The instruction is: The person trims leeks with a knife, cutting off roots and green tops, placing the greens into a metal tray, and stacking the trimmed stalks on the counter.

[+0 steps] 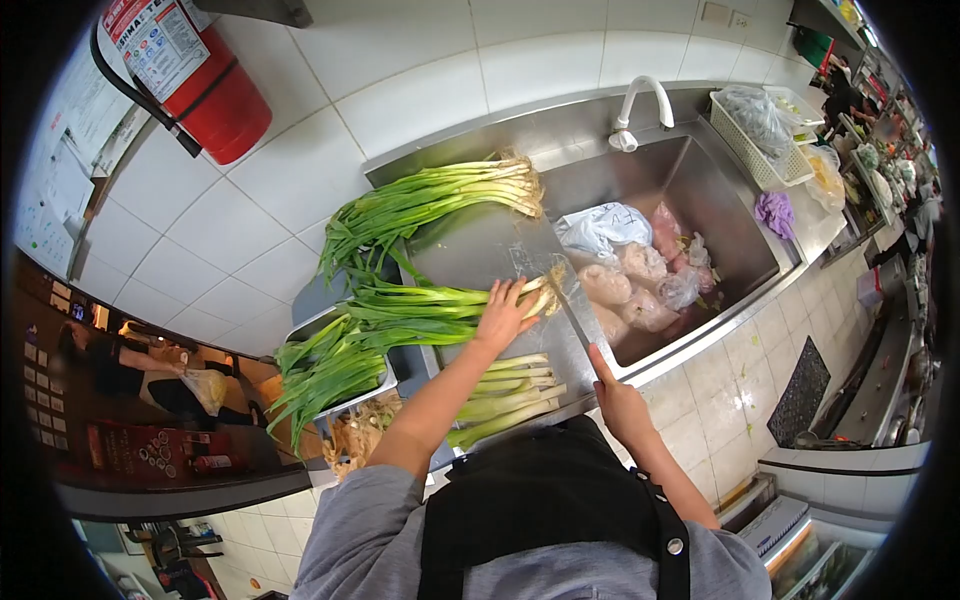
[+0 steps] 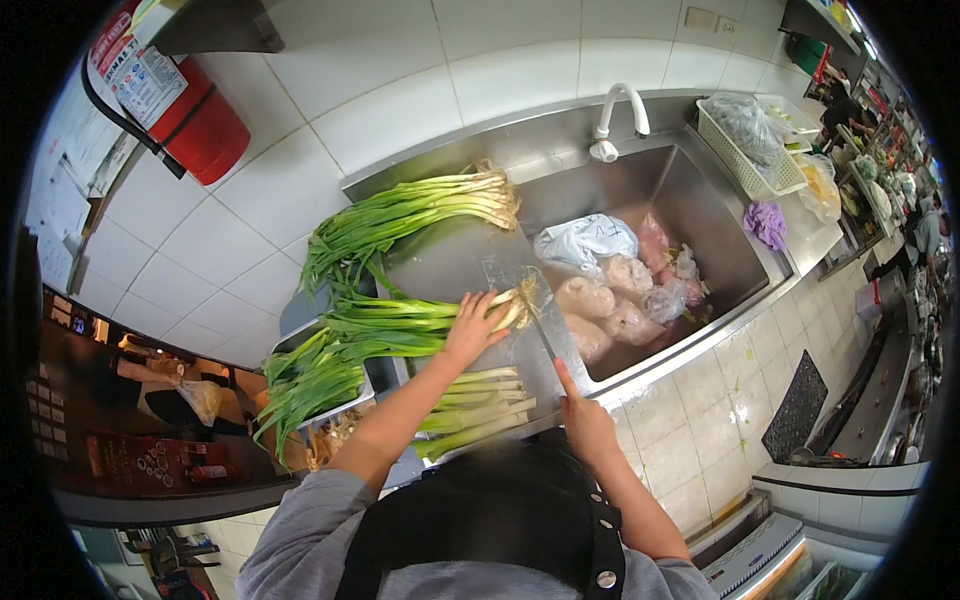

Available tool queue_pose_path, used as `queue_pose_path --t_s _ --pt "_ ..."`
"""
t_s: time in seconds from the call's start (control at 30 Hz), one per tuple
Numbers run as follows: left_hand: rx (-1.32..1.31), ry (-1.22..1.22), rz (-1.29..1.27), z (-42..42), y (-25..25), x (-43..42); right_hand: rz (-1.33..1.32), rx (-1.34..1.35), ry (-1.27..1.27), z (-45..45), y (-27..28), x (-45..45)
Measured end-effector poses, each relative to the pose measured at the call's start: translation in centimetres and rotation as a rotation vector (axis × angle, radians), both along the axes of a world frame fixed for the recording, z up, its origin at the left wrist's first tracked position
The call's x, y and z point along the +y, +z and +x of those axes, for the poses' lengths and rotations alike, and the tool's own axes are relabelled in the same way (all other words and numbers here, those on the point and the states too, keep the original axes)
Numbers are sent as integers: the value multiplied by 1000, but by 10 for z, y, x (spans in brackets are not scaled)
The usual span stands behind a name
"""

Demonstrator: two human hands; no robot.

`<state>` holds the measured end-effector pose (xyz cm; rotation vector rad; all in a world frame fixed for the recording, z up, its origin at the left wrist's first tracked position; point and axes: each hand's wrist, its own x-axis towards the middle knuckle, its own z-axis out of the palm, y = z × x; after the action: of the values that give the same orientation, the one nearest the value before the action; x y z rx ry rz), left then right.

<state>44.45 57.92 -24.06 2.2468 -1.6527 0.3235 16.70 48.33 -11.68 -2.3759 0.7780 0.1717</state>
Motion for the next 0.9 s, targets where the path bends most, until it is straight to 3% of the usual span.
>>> queue_pose_path --t_s 0.37,0.47,0.53,0.9 --pt "-68 16 61 3 -5 0 -55 9 64 1 9 1" --pt "12 29 37 3 -4 0 -68 55 60 0 4 1" --pt "281 95 33 -5 16 0 -73 47 68 0 2 0" --pt "344 113 -31 -9 15 -3 -48 -6 116 16 -8 -13"
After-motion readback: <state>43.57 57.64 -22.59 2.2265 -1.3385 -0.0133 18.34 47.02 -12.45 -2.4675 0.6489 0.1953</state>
